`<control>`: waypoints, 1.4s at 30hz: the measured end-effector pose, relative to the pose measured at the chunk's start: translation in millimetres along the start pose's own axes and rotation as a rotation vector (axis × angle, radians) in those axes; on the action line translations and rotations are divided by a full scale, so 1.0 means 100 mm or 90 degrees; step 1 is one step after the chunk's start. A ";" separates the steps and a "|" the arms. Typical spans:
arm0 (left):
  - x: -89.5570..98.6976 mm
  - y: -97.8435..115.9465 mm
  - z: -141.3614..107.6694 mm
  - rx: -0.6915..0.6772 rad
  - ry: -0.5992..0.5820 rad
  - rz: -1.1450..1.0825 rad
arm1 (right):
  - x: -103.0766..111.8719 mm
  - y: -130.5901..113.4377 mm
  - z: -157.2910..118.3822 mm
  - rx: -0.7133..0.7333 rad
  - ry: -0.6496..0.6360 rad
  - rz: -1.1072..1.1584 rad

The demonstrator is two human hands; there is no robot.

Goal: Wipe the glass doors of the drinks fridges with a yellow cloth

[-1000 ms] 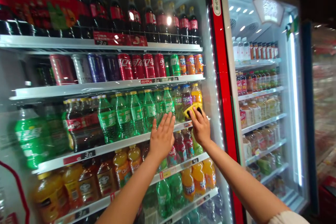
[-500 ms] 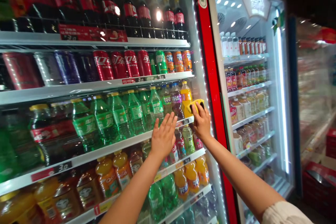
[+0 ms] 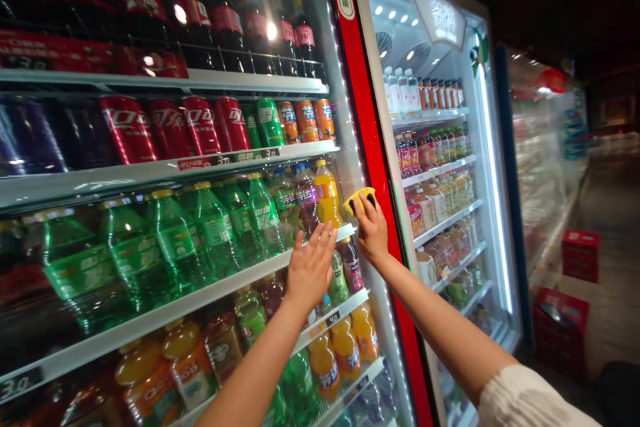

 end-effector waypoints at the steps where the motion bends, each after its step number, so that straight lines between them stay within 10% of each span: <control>1: -0.01 0.02 0.04 -0.004 0.005 0.003 | -0.01 0.03 0.10 0.011 -0.002 -0.001; 5: -0.08 0.11 0.14 -0.006 0.021 0.002 | 0.03 0.30 0.33 -0.006 0.011 -0.015; 12: -0.16 0.19 0.06 -0.015 0.021 -0.023 | 0.02 0.52 -0.20 -0.069 0.018 -0.004; 18: -0.19 0.27 0.13 -0.007 0.018 -0.035 | -0.01 0.62 0.17 -0.070 0.031 0.004; 25: -0.28 0.44 0.03 -0.031 -0.008 -0.047 | 0.04 0.58 -0.47 -0.085 -0.020 -0.028; 31: -0.32 0.49 -0.02 -0.016 -0.014 -0.059 | 0.01 0.65 0.00 -0.092 -0.003 -0.012; 38: -0.37 0.56 -0.29 0.023 -0.017 -0.078 | 0.06 0.55 -1.18 -0.137 -0.056 -0.022; 42: -0.37 0.55 -0.43 0.039 -0.005 -0.073 | 0.07 0.62 -1.13 -0.159 -0.041 0.010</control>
Point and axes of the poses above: each hand's wrist, its own z-axis towards the middle knuckle, its own x-axis out of the back of the hand, y = z × x, the point moved 7 cm from there along z, towards the middle knuckle
